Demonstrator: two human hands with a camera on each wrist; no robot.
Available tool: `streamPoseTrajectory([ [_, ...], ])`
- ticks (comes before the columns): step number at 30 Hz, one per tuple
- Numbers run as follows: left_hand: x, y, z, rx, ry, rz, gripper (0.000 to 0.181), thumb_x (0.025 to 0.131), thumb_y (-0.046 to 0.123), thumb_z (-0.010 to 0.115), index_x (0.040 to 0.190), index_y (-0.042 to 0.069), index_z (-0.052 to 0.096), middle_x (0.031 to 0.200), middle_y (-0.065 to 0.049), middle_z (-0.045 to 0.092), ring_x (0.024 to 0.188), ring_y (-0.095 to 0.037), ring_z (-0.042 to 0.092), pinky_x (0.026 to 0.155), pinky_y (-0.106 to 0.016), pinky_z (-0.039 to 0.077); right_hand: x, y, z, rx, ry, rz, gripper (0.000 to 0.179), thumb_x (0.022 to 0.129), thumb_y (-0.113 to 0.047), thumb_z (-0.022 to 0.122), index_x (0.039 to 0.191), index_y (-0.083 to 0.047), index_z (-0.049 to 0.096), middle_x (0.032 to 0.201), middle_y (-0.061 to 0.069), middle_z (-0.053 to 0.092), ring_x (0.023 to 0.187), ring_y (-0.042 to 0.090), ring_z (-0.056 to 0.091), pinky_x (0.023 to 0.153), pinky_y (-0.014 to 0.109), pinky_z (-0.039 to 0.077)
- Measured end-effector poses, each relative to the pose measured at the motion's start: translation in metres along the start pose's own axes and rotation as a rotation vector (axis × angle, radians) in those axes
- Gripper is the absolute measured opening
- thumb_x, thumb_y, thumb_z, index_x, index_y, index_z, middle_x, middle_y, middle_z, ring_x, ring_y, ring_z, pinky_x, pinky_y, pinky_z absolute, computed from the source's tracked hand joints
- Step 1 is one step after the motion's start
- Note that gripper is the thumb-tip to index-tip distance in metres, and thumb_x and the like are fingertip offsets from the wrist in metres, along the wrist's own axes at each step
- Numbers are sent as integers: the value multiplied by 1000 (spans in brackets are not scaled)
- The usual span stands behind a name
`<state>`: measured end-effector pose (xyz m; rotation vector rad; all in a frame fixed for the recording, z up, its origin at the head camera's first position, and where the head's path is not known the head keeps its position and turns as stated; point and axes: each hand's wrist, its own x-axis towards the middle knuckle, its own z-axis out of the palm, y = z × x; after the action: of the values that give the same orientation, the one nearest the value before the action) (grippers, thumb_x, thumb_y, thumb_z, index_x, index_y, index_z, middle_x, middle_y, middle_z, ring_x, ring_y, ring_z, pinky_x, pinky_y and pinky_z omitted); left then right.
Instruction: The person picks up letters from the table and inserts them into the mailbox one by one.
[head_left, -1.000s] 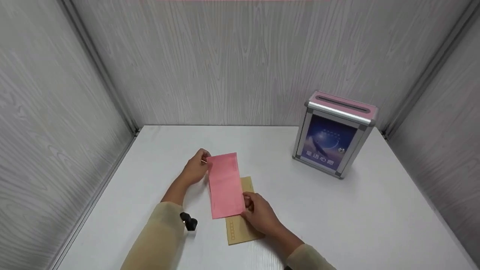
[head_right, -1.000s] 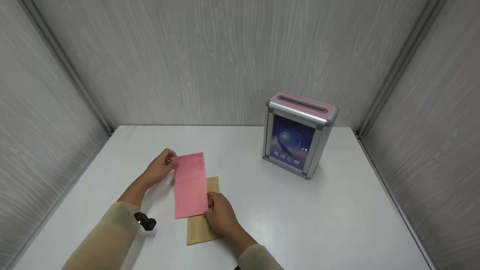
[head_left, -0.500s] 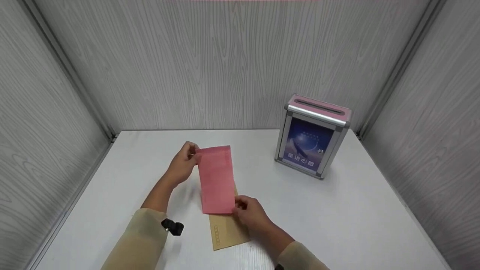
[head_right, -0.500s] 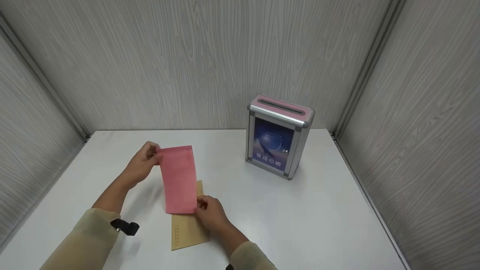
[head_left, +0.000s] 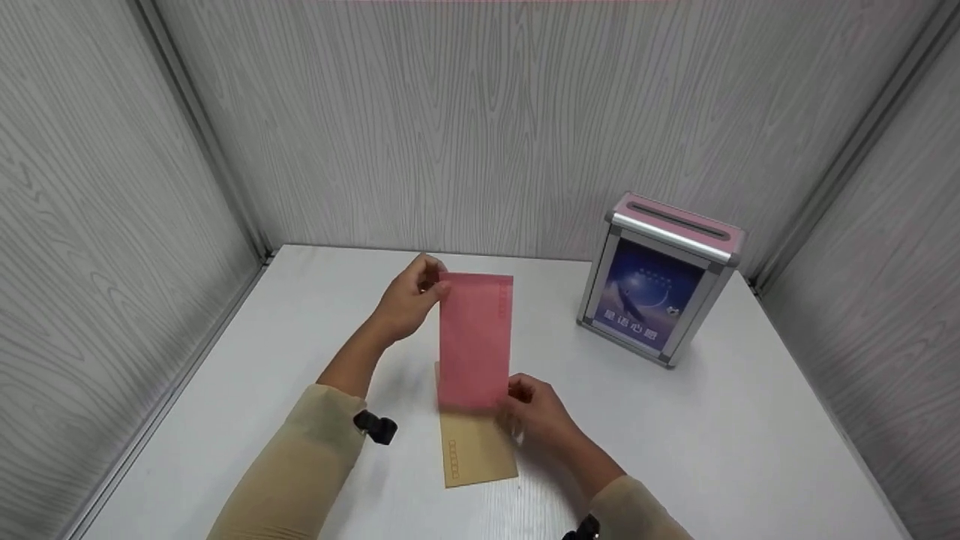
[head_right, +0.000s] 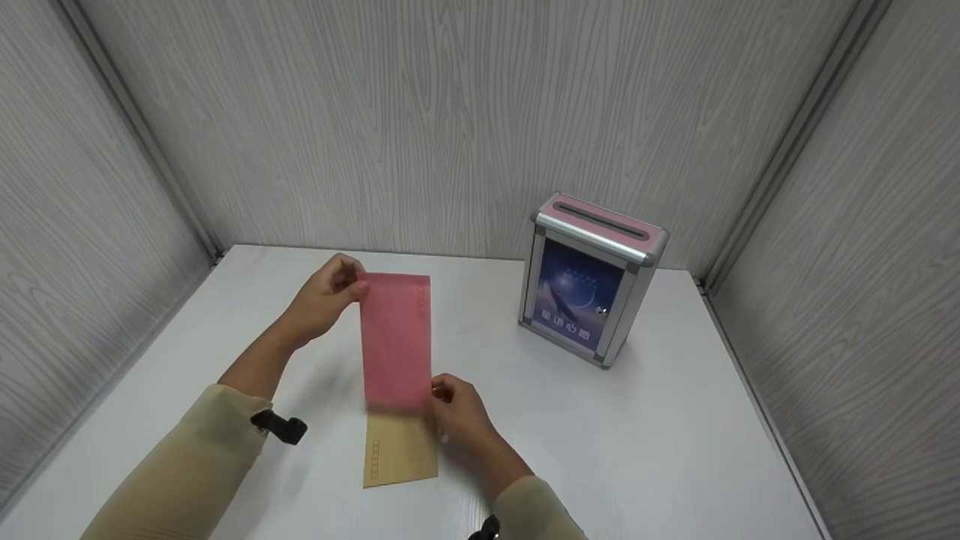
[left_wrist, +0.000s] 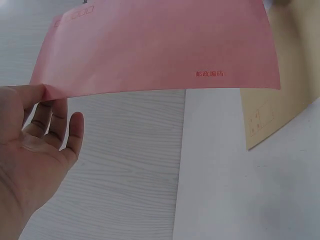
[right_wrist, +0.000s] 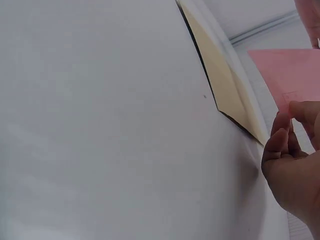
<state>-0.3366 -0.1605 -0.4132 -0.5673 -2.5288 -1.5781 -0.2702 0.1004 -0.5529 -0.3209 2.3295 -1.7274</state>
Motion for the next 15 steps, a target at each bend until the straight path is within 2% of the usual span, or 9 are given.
streamPoseTrajectory([
  [8,5,25,4,-2,-49,67,25,104,39,54,116,18,53,109,-2,63,107,-18,61,97,-39,51,3,-11,-30,-224,102,-80,6,94,-15,70,99,-13,74,91,1,69,82,13,58,70,25,50],
  [13,10,41,8,-4,-38,90,21,102,38,59,112,20,57,108,0,67,107,-16,65,96,-39,54,3,-20,-51,-353,152,-92,4,94,-15,71,96,-14,74,88,0,70,79,12,58,68,26,49],
  [15,13,49,9,25,-35,104,21,101,39,59,111,20,59,108,2,68,106,-15,66,95,-39,54,3,-25,-59,-389,171,-84,4,94,-16,71,97,-16,74,87,-1,69,79,13,58,68,27,49],
])
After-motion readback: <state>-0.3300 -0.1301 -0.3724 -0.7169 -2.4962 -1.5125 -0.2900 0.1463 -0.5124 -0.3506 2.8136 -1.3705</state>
